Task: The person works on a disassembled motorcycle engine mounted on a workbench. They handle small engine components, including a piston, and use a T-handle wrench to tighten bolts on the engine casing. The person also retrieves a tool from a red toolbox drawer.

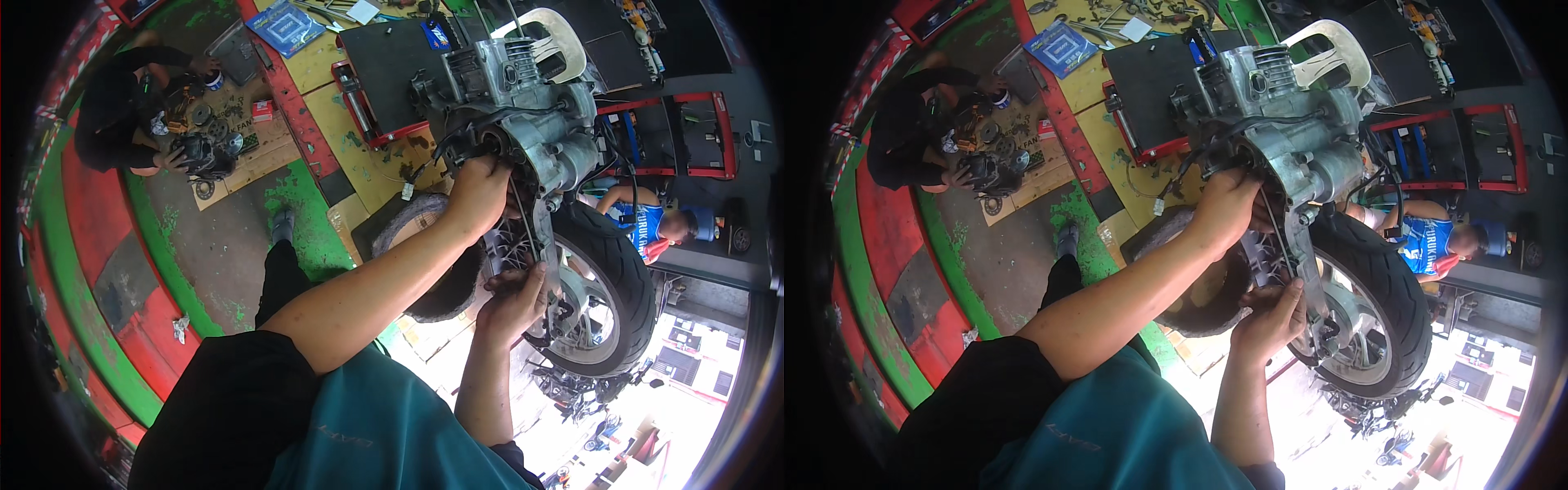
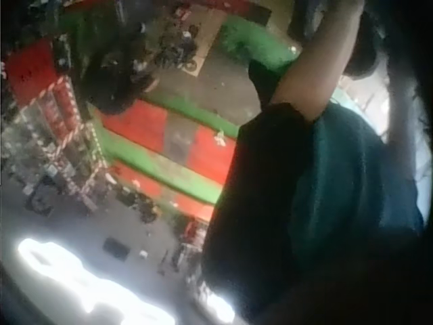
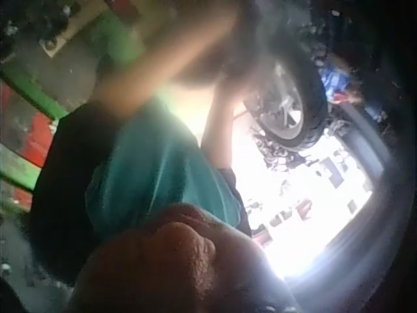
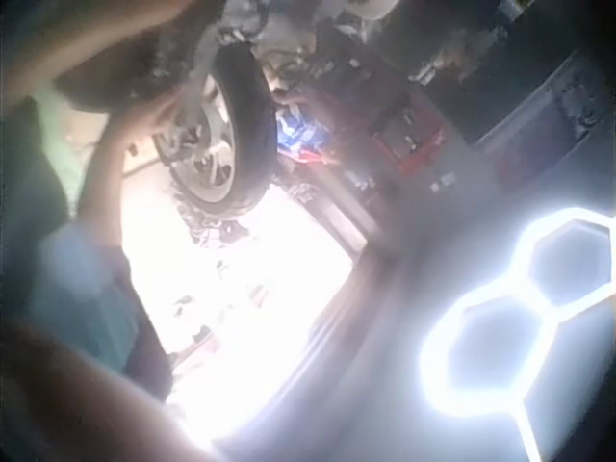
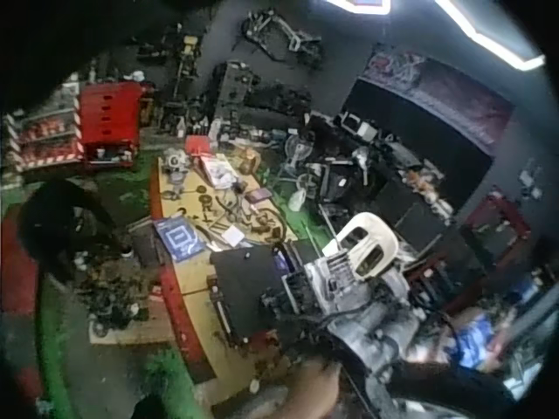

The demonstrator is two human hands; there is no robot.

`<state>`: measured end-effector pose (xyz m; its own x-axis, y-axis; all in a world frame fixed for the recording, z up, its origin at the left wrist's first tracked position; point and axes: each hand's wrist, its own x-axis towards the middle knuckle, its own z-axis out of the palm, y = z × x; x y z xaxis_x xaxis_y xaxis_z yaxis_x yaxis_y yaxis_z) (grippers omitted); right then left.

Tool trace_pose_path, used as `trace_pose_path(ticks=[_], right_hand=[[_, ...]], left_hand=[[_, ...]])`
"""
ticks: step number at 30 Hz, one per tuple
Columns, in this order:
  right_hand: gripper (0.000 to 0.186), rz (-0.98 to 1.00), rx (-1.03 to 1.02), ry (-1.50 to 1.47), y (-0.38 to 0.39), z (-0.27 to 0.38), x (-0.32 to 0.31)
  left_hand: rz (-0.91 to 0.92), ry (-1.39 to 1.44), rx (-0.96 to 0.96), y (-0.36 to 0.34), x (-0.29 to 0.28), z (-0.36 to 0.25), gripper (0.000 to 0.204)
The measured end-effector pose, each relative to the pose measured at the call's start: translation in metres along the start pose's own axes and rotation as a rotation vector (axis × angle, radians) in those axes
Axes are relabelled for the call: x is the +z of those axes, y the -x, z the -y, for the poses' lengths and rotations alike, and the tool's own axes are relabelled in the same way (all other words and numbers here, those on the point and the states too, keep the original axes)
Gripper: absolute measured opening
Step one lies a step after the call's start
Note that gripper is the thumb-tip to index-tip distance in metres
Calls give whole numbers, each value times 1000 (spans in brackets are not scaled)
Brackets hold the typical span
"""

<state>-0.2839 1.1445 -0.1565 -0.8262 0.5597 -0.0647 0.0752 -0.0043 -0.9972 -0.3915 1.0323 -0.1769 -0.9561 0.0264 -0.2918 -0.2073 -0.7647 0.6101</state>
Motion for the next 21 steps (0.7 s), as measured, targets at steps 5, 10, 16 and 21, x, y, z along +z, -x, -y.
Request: trace_pose_path(ticks=[5, 10, 16, 21], right_hand=[[38, 0, -8, -8, 2, -6, 3], [34, 44, -205, 180, 2, -7, -12], [34, -5, -84, -77, 17, 6, -16], [36, 363, 207, -69, 48, 3, -10]], left_hand=[[15, -22, 24, -3, -2, 4, 33], [67, -7, -2, 5, -8, 2, 33], [310, -142, -83, 87, -49, -28, 34], [375, -610, -52, 173, -115, -58, 37]])
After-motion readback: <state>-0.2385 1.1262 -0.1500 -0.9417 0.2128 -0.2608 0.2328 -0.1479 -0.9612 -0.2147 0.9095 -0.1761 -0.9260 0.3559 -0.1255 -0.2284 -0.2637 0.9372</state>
